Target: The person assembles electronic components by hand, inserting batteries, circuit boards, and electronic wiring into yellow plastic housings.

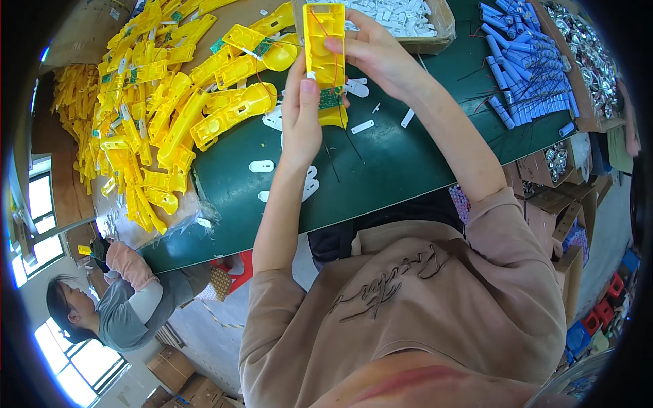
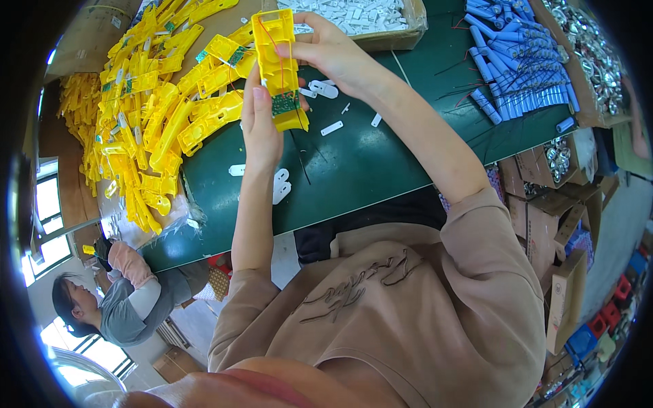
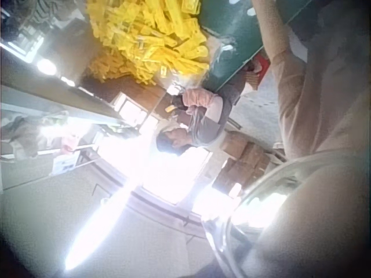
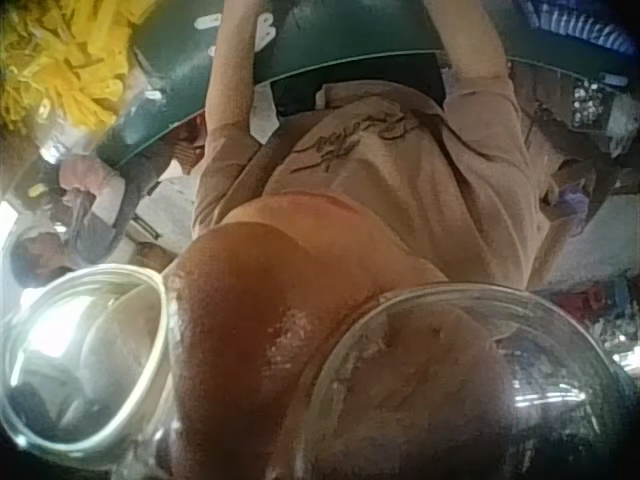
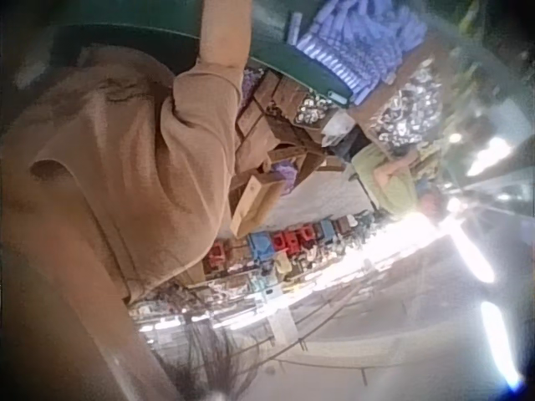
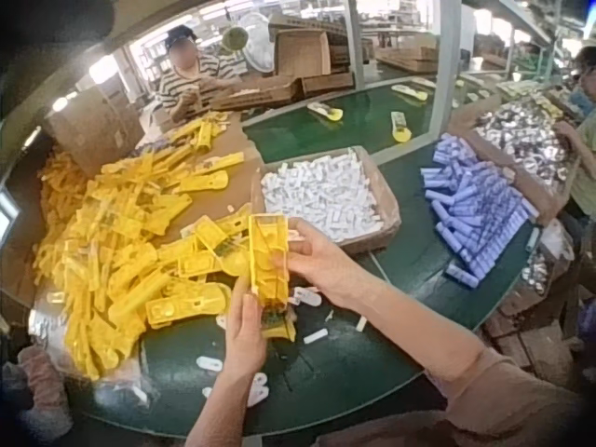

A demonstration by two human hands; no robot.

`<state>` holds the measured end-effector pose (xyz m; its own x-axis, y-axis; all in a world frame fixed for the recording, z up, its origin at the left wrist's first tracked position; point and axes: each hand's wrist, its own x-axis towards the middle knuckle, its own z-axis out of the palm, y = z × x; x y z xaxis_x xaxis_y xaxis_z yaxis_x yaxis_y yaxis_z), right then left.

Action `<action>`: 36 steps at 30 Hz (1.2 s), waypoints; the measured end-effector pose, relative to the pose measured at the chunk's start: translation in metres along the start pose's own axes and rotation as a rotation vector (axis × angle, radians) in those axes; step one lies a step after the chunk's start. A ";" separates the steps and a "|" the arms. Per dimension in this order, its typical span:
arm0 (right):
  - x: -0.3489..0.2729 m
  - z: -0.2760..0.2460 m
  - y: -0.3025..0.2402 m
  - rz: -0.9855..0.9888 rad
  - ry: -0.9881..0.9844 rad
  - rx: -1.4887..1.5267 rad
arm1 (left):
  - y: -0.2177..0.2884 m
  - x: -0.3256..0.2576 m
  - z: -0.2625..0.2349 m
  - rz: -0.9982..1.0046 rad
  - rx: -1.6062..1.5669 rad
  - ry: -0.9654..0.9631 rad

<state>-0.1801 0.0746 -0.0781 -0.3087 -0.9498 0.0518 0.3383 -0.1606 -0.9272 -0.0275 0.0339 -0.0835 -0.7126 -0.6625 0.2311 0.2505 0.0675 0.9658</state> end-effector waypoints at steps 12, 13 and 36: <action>-0.017 0.032 0.021 -0.756 0.048 -0.886 | 0.001 0.003 -0.015 -0.046 -0.079 0.383; -0.016 0.031 0.023 -0.892 0.081 -1.001 | 0.000 0.003 -0.014 -0.048 -0.080 0.384; -0.007 0.015 0.023 -0.333 0.136 -0.246 | -0.015 -0.001 -0.003 0.067 0.356 0.191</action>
<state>-0.1567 0.0738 -0.0942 -0.4851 -0.8104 0.3286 -0.0166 -0.3672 -0.9300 -0.0287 0.0311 -0.0982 -0.5592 -0.7724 0.3013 0.0255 0.3472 0.9374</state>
